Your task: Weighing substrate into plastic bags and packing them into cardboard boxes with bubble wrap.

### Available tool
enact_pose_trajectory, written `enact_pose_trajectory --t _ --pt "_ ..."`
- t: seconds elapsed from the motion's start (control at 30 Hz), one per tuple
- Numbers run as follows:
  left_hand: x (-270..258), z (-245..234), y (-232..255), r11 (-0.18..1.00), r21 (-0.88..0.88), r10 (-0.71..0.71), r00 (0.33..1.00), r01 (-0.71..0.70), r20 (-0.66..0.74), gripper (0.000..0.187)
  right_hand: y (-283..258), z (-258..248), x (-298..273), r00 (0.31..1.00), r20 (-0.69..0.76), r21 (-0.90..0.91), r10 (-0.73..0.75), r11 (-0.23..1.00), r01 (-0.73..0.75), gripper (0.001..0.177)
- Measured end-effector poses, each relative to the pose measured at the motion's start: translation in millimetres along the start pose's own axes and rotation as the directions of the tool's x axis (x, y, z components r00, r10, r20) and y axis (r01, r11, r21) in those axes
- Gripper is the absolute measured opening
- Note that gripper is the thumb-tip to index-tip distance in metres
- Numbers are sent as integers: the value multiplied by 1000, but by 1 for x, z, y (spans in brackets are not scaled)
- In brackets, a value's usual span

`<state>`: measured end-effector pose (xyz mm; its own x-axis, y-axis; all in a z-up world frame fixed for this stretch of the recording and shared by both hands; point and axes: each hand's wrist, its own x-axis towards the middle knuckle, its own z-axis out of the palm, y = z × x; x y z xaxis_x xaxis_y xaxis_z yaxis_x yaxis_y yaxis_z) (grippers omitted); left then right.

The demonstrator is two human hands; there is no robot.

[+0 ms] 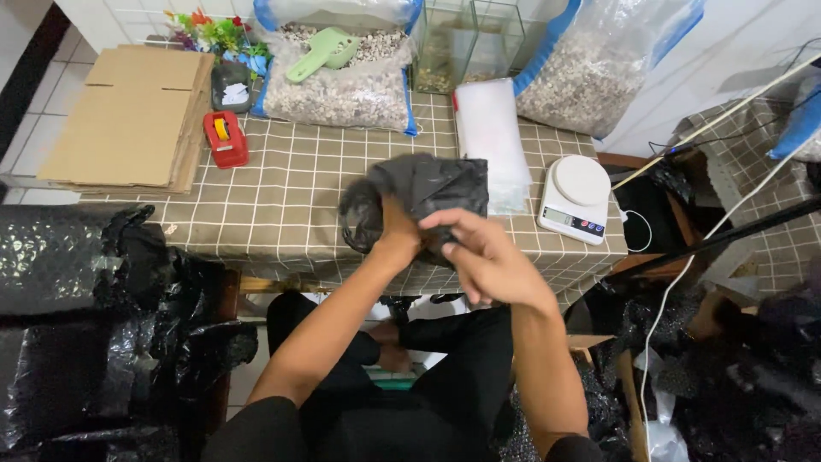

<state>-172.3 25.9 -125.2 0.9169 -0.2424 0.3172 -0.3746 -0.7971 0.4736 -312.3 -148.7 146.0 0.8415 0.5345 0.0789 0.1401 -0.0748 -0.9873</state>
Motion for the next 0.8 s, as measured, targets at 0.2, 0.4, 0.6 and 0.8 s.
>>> enact_pose_trajectory --t 0.2,0.4,0.6,0.8 --pt "39 -76 70 931 263 -339 862 251 377 36 -10 0 -2 991 -87 133 -98 985 109 47" --pt "37 -114 50 954 164 -285 927 251 244 44 25 -31 42 942 -301 313 -147 918 244 43" --pt "-3 -308 116 955 -271 147 986 -119 83 37 37 -51 103 915 -387 406 -112 870 278 46" --pt "-49 -283 79 882 -324 164 867 -343 -471 69 18 -53 61 739 -554 -211 -384 923 322 37"
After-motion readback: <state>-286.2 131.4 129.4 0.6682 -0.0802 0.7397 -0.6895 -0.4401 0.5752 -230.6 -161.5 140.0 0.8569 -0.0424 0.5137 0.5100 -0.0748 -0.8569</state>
